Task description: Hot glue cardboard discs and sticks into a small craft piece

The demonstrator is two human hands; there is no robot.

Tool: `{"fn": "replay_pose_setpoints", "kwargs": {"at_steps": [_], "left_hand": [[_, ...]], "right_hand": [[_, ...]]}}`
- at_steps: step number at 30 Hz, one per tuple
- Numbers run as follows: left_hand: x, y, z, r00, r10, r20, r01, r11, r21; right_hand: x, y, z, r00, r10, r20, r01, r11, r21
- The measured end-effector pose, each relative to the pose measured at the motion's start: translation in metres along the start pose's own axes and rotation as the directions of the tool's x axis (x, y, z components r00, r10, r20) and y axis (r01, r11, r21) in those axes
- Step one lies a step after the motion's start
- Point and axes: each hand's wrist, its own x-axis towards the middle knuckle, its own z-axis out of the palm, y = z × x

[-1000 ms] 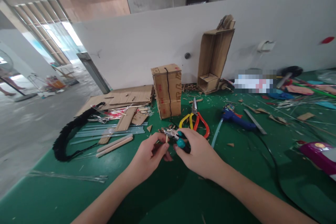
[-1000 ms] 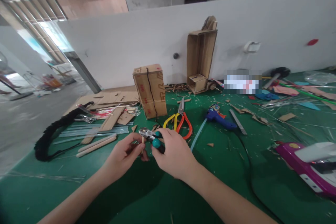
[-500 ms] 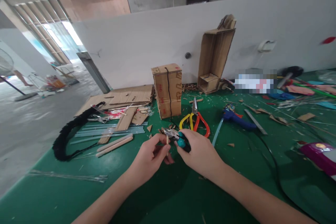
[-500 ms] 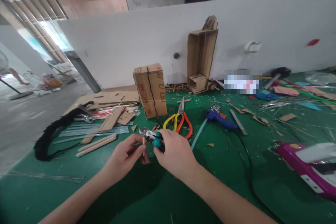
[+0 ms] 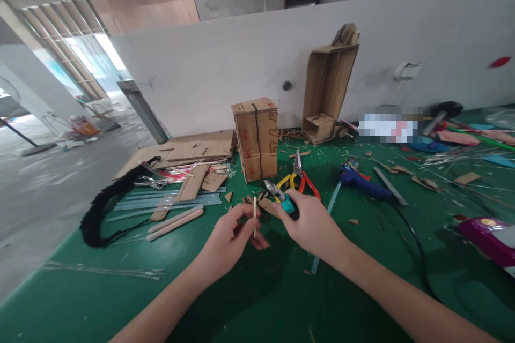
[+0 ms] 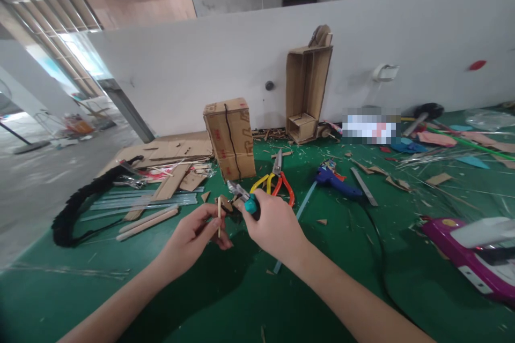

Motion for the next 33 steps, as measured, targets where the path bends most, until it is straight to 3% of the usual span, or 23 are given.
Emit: {"fn": "replay_pose_setpoints", "kwargs": {"at_steps": [4,12,17,20,24,33], "left_hand": [[0.0,0.0,0.0,1.0,-0.001,-0.009,0.001,1.0,-0.027],[0.002,0.0,-0.011,0.984,0.102,-0.148,-0.086,0.991,0.106],[0.001,0.003,-0.012,0.983,0.075,-0.166,-0.051,0.989,0.141],[0.001,0.002,-0.01,0.987,0.063,-0.15,-0.04,0.988,0.149],[0.0,0.001,-0.008,0.993,0.051,-0.104,-0.035,0.988,0.148],[-0.003,0.001,-0.003,0.999,0.031,-0.027,-0.027,0.991,0.13]], "right_hand": [[0.002,0.005,-0.001,0.999,0.024,-0.041,-0.025,0.999,-0.02],[-0.003,0.006,0.002,0.995,-0.08,0.064,0.092,0.971,-0.22],[-0.002,0.004,0.002,0.996,-0.091,-0.014,0.089,0.986,-0.143],[-0.002,0.003,0.002,0.993,-0.101,-0.062,0.097,0.993,-0.071],[-0.004,0.001,0.003,0.991,-0.126,-0.04,0.126,0.992,0.003],[-0.005,0.002,0.008,0.987,-0.153,-0.046,0.151,0.988,-0.038]]}}
